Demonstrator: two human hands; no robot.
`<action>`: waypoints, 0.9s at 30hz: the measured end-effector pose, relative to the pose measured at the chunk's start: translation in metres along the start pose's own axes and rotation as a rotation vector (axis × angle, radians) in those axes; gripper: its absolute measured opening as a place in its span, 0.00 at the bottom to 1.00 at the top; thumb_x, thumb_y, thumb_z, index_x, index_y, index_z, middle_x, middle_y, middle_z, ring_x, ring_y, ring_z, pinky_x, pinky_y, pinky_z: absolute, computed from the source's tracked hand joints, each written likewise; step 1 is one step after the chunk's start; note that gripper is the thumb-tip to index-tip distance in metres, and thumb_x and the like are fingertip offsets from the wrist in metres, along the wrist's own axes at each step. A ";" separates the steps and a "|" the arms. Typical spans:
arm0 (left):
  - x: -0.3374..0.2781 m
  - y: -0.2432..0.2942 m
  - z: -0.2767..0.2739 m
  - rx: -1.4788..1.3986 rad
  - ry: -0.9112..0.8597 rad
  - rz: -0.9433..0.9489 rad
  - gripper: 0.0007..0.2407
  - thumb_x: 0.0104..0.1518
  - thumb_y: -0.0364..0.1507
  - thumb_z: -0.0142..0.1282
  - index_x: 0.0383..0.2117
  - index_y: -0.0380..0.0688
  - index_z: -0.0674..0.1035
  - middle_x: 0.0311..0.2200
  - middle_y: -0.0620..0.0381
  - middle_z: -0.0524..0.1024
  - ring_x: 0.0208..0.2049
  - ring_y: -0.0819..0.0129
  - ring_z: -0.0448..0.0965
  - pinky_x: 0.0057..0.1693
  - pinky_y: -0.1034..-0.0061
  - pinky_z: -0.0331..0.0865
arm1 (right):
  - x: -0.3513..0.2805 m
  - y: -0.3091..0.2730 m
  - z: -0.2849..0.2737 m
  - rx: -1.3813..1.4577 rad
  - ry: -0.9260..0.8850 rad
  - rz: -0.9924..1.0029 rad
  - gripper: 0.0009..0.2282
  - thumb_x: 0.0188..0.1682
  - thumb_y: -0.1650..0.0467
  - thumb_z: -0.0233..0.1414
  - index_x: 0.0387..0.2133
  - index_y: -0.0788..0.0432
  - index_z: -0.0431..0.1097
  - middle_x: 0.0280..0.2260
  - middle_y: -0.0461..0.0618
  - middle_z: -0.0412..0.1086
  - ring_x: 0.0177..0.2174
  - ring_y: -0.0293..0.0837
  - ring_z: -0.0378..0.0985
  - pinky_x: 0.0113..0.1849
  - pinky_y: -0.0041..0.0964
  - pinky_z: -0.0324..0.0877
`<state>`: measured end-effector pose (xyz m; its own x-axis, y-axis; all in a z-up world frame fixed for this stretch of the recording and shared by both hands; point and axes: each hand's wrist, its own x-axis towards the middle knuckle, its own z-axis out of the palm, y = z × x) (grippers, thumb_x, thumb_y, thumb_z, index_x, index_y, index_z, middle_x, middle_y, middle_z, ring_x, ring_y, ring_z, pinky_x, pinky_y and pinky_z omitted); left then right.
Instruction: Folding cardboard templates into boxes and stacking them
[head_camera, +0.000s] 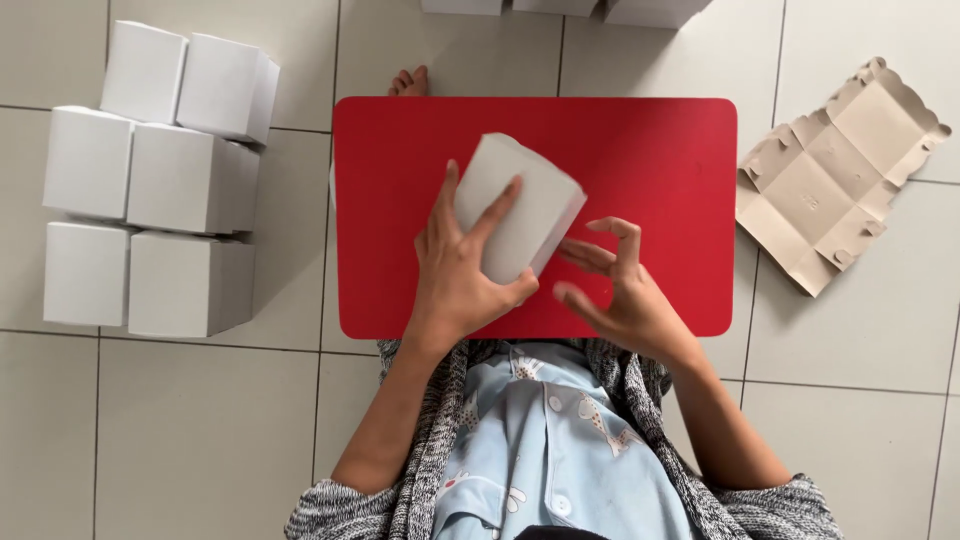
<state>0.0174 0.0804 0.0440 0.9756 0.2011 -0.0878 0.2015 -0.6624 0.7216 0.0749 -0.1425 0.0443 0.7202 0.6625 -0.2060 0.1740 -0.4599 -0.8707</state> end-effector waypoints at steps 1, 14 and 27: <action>0.001 -0.008 0.006 0.000 0.006 -0.003 0.41 0.41 0.46 0.64 0.69 0.79 0.61 0.73 0.42 0.40 0.71 0.39 0.51 0.65 0.39 0.52 | 0.002 -0.001 0.000 -0.002 -0.004 -0.005 0.34 0.47 0.70 0.57 0.59 0.59 0.38 0.55 0.69 0.68 0.54 0.66 0.73 0.54 0.70 0.63; -0.038 -0.044 0.066 -0.250 0.449 0.028 0.33 0.68 0.34 0.43 0.71 0.36 0.38 0.68 0.25 0.18 0.71 0.31 0.18 0.69 0.35 0.26 | 0.062 -0.020 0.041 -0.078 0.280 -0.127 0.19 0.59 0.75 0.41 0.64 0.68 0.56 0.59 0.71 0.61 0.56 0.74 0.65 0.54 0.68 0.64; -0.023 -0.063 0.044 -0.579 0.471 -0.012 0.31 0.71 0.36 0.32 0.65 0.20 0.33 0.70 0.24 0.25 0.73 0.32 0.28 0.74 0.55 0.32 | 0.104 0.009 0.072 -0.190 0.390 -0.106 0.15 0.63 0.69 0.35 0.58 0.65 0.55 0.43 0.61 0.70 0.30 0.44 0.73 0.33 0.36 0.69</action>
<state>-0.0141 0.0854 -0.0293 0.8067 0.5803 0.1120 0.0065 -0.1982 0.9801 0.1028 -0.0351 -0.0170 0.8848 0.4560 0.0960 0.3549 -0.5258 -0.7731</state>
